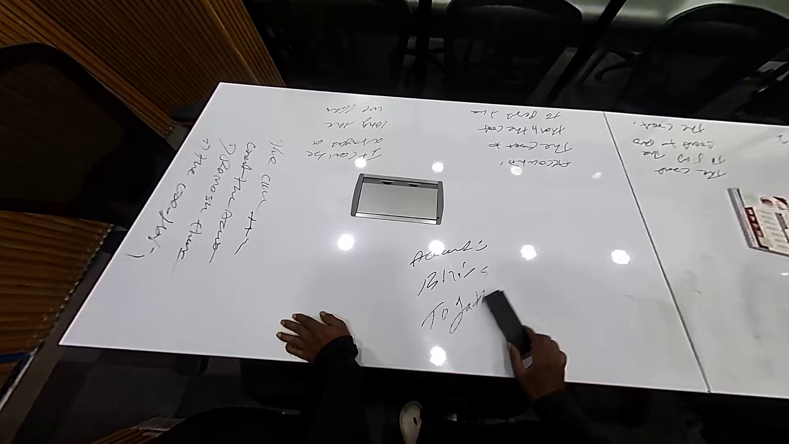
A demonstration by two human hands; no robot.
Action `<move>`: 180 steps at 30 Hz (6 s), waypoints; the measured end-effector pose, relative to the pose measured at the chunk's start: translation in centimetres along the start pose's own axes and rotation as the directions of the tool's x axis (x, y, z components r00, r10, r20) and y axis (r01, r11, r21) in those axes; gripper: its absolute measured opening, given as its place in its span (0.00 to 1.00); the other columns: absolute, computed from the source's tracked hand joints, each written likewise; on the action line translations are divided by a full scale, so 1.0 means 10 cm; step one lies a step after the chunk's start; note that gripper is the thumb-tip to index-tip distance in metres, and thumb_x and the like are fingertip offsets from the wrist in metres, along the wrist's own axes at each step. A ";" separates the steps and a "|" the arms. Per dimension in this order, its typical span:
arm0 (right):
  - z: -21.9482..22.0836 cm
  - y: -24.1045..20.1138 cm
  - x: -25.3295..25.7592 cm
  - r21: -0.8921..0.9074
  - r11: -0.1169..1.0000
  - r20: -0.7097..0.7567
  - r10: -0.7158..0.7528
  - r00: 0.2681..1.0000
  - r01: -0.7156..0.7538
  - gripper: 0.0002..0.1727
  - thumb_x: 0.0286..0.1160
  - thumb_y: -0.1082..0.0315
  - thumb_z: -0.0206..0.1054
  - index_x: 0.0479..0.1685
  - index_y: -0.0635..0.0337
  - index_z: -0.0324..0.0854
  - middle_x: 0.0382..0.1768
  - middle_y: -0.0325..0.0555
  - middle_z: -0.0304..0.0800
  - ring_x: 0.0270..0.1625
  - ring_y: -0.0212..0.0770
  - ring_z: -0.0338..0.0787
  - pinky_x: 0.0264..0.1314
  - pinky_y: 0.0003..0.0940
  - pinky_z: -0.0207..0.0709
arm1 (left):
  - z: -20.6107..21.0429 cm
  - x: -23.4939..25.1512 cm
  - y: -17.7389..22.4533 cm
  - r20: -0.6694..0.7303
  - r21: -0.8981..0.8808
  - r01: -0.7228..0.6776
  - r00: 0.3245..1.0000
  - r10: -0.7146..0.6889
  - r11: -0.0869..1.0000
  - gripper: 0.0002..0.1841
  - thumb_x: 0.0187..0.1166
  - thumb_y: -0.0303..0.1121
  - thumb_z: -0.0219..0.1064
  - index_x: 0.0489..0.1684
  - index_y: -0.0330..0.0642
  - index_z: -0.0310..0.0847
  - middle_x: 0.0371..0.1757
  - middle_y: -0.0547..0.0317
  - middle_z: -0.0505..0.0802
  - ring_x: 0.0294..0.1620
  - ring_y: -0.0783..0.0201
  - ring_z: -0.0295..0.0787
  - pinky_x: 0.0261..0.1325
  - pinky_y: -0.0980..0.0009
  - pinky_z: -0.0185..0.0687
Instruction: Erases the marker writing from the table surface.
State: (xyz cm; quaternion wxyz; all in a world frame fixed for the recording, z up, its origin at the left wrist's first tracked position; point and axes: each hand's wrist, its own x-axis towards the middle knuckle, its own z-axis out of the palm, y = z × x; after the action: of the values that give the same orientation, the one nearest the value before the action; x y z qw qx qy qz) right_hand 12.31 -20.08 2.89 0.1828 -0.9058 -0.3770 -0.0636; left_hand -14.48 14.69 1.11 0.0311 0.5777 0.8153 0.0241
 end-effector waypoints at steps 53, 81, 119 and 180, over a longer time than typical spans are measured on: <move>0.32 -1.23 -0.14 0.142 0.960 0.110 -0.259 0.960 0.243 0.27 0.71 0.44 0.66 0.63 0.49 0.90 0.49 0.43 0.95 0.46 0.49 0.92 0.52 0.58 0.80 | -0.04 -0.40 0.07 0.031 -0.094 0.075 0.997 -0.072 0.993 0.32 0.88 0.53 0.48 0.93 0.56 0.60 0.97 0.57 0.56 0.97 0.42 0.42 0.82 0.29 0.56; 0.23 -1.40 -0.55 0.123 0.925 0.160 -0.377 0.912 0.361 0.26 0.67 0.42 0.68 0.61 0.44 0.90 0.47 0.37 0.95 0.45 0.43 0.91 0.56 0.54 0.78 | -0.07 -0.41 0.07 0.039 -0.116 0.079 0.996 -0.075 0.990 0.32 0.88 0.52 0.49 0.93 0.56 0.60 0.97 0.57 0.56 0.97 0.42 0.41 0.82 0.29 0.56; 0.31 -1.06 -0.45 0.132 0.915 0.106 -0.395 0.913 0.381 0.27 0.75 0.41 0.62 0.65 0.46 0.88 0.49 0.39 0.94 0.47 0.44 0.90 0.57 0.52 0.77 | -0.05 -0.40 0.07 0.027 -0.114 0.075 0.997 -0.073 0.991 0.32 0.88 0.53 0.48 0.92 0.55 0.61 0.96 0.56 0.57 0.97 0.42 0.42 0.82 0.29 0.55; -0.02 0.00 0.13 -0.013 0.983 0.029 0.182 0.983 -0.182 0.35 0.69 0.49 0.65 0.71 0.66 0.83 0.52 0.66 0.90 0.52 0.70 0.90 0.46 0.71 0.77 | 0.00 -0.40 0.05 0.019 -0.104 0.070 0.997 -0.068 0.992 0.32 0.88 0.53 0.49 0.92 0.55 0.62 0.96 0.55 0.57 0.97 0.42 0.43 0.81 0.28 0.56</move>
State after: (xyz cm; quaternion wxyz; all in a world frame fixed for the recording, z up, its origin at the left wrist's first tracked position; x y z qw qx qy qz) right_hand 13.25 -19.34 3.43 0.1775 -0.9382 -0.2949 -0.0350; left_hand -12.73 11.11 1.23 0.0682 0.5468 0.8322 0.0614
